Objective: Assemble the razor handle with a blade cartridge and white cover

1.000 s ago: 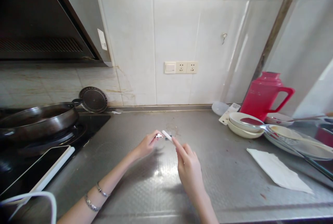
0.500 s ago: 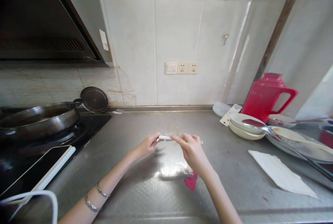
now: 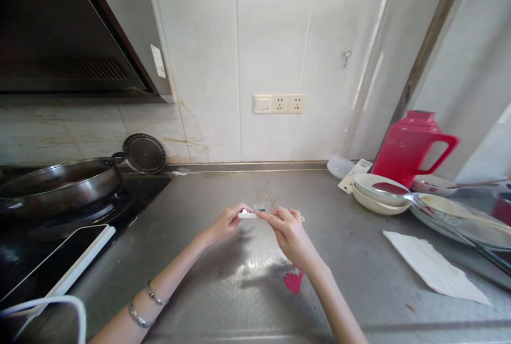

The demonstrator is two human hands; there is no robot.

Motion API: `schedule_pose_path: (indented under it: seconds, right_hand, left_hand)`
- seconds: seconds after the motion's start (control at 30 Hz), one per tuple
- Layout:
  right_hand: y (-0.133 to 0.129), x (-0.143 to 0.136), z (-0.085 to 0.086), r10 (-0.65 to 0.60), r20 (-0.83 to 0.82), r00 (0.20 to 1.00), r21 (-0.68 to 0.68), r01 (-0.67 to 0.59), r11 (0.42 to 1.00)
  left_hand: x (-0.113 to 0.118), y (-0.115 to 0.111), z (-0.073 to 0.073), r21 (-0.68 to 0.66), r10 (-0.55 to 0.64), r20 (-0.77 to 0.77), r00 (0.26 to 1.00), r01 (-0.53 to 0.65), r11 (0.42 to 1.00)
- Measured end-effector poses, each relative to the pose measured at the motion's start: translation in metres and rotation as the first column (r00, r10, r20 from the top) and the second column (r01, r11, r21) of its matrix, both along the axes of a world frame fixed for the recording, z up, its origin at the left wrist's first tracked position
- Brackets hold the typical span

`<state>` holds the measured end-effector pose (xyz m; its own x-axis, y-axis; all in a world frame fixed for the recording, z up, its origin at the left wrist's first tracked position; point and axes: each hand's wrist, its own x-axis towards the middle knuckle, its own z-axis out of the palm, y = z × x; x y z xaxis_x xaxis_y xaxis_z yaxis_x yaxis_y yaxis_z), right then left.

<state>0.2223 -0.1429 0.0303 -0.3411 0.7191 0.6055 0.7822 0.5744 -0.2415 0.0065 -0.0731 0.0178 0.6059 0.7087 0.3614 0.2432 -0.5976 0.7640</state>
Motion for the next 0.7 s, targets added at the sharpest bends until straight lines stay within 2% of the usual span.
schedule_pose_path:
  seconds: [0.17, 0.27, 0.47, 0.6, 0.7]
  right_hand:
    - [0.0028, 0.0012, -0.0016, -0.046, -0.051, 0.998, 0.021, 0.047, 0.999]
    - [0.0039, 0.0024, -0.0032, 0.023, -0.057, 0.998, -0.025, -0.024, 0.999]
    - [0.0045, 0.0052, -0.0035, -0.006, -0.113, 0.994, -0.013, 0.004, 1.0]
    - [0.0045, 0.0051, -0.0031, 0.035, -0.088, 0.995, -0.041, -0.039, 0.998]
    - [0.0055, 0.0032, -0.0028, -0.02, -0.097, 0.995, -0.021, 0.018, 1.0]
  left_hand:
    - [0.0004, -0.001, 0.0007, 0.092, 0.014, -0.026, 1.0, -0.011, 0.996]
    - [0.0002, -0.0006, 0.0008, 0.107, 0.005, -0.036, 0.999, -0.001, 0.994]
    - [0.0006, -0.0005, 0.0012, 0.067, 0.028, -0.007, 1.0, -0.028, 0.997]
    - [0.001, 0.0, 0.0003, 0.056, 0.021, -0.012, 1.0, -0.021, 0.998]
    - [0.0013, 0.0011, -0.0024, 0.048, 0.037, -0.015, 0.999, -0.036, 0.998]
